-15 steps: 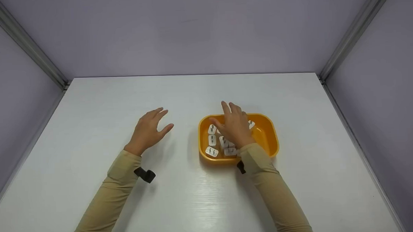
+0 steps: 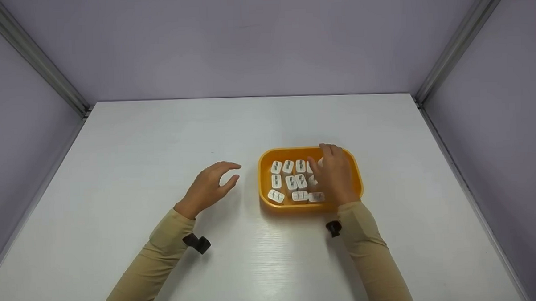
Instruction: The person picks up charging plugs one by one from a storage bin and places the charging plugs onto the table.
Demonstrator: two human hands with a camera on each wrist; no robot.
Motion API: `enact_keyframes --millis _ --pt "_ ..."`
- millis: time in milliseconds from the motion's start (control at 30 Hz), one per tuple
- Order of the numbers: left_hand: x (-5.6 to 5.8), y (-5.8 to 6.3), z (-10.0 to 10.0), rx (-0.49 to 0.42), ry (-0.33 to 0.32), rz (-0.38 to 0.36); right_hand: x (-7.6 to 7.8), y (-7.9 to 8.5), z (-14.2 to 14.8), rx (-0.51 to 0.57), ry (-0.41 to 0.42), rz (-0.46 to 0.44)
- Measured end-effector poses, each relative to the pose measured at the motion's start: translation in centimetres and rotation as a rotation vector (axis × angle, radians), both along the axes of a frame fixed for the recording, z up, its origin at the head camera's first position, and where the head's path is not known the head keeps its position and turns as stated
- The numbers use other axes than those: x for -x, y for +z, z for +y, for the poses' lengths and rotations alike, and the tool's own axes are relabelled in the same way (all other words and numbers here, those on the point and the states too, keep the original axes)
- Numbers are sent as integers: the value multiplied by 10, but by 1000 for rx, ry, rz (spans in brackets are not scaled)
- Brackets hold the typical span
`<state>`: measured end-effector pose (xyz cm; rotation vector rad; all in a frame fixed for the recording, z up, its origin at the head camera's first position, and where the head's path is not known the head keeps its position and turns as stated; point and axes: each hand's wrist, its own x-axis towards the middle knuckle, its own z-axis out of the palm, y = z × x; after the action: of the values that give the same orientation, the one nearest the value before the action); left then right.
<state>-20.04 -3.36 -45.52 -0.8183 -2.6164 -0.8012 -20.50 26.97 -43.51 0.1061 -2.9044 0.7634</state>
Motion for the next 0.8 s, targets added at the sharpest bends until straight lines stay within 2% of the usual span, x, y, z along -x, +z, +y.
enact_keyframes --millis 167,333,600,800 --pt "-6 2 9 0 -106 -36 -8 -11 23 55 -75 12" --pt "-9 2 15 9 -165 -46 -15 -19 41 79 -118 21" --pt "-12 -1 25 12 -225 23 -17 -31 52 90 -163 41" --pt "-14 -3 32 17 -247 67 -18 -37 53 158 -206 -12"
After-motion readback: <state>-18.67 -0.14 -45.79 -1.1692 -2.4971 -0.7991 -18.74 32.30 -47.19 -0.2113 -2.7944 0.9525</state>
